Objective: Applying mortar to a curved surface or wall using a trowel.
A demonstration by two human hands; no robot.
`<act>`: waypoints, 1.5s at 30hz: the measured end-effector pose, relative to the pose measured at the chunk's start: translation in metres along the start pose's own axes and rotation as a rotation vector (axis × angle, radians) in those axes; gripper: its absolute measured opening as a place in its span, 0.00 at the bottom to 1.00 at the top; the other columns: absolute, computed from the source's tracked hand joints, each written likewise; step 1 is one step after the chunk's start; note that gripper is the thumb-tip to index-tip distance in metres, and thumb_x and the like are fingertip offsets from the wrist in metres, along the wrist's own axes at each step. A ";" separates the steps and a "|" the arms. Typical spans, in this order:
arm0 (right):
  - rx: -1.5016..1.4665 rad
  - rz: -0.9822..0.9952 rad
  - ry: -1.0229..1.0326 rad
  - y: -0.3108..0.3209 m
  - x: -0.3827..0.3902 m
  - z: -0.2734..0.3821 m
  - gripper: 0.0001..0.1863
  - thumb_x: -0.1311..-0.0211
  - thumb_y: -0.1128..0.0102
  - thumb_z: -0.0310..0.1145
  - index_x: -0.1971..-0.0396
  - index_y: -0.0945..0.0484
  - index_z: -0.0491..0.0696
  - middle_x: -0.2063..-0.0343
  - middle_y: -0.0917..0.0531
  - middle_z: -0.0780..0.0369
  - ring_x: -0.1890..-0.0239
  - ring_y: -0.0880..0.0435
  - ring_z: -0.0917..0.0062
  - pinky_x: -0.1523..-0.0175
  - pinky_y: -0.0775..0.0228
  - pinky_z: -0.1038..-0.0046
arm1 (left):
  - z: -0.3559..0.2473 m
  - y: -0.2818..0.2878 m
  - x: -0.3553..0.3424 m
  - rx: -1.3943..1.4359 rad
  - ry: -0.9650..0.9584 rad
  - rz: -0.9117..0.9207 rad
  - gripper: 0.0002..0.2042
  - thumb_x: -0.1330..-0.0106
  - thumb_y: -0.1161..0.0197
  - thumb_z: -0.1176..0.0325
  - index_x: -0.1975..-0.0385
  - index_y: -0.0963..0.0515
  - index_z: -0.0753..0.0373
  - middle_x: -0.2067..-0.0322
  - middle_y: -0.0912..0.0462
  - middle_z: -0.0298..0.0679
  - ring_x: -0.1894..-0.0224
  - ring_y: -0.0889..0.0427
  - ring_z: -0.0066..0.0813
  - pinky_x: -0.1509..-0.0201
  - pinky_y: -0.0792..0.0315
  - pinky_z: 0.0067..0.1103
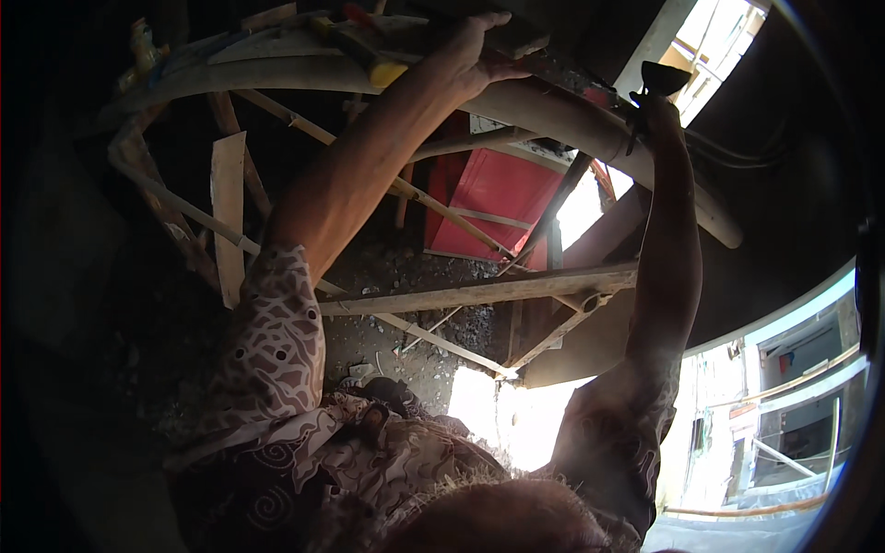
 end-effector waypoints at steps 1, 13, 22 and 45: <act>0.033 -0.010 -0.021 0.006 0.002 0.000 0.12 0.38 0.39 0.31 0.62 0.23 0.37 0.77 0.16 0.55 0.84 0.21 0.75 0.77 0.31 0.73 | 0.002 0.003 0.006 -0.050 0.000 -0.011 0.27 0.37 0.33 0.65 0.44 0.38 0.72 0.53 0.30 0.57 0.59 0.19 0.52 0.51 0.16 0.45; 0.104 -0.091 0.089 0.051 0.069 0.011 0.12 0.36 0.40 0.39 0.71 0.23 0.45 0.86 0.26 0.66 0.89 0.31 0.84 0.85 0.44 0.78 | 0.004 0.016 0.093 -0.293 0.009 0.182 0.39 0.36 0.33 0.55 0.43 0.43 0.87 0.51 0.28 0.73 0.53 0.16 0.58 0.57 0.12 0.31; 0.127 -0.058 0.109 0.032 0.101 0.026 0.11 0.35 0.42 0.36 0.71 0.22 0.43 0.87 0.27 0.66 0.90 0.33 0.86 0.87 0.47 0.79 | 0.009 0.044 0.125 -0.432 -0.070 0.027 0.38 0.36 0.35 0.45 0.48 0.33 0.82 0.56 0.20 0.61 0.50 0.15 0.47 0.51 0.16 0.31; 0.127 -0.035 0.228 -0.027 0.146 0.067 0.10 0.36 0.37 0.35 0.72 0.25 0.46 0.85 0.28 0.69 0.90 0.35 0.89 0.88 0.47 0.82 | -0.174 0.048 0.160 -1.839 -1.120 -0.509 0.20 0.38 0.34 0.52 0.81 0.25 0.64 0.80 0.18 0.46 0.78 0.17 0.38 0.73 0.25 0.32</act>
Point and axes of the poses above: each hand's wrist, its own x-axis away from the middle knuckle, its own y-axis out of the back of the hand, z = x × y, the point moved 6 cm from there along -x, towards the middle knuckle
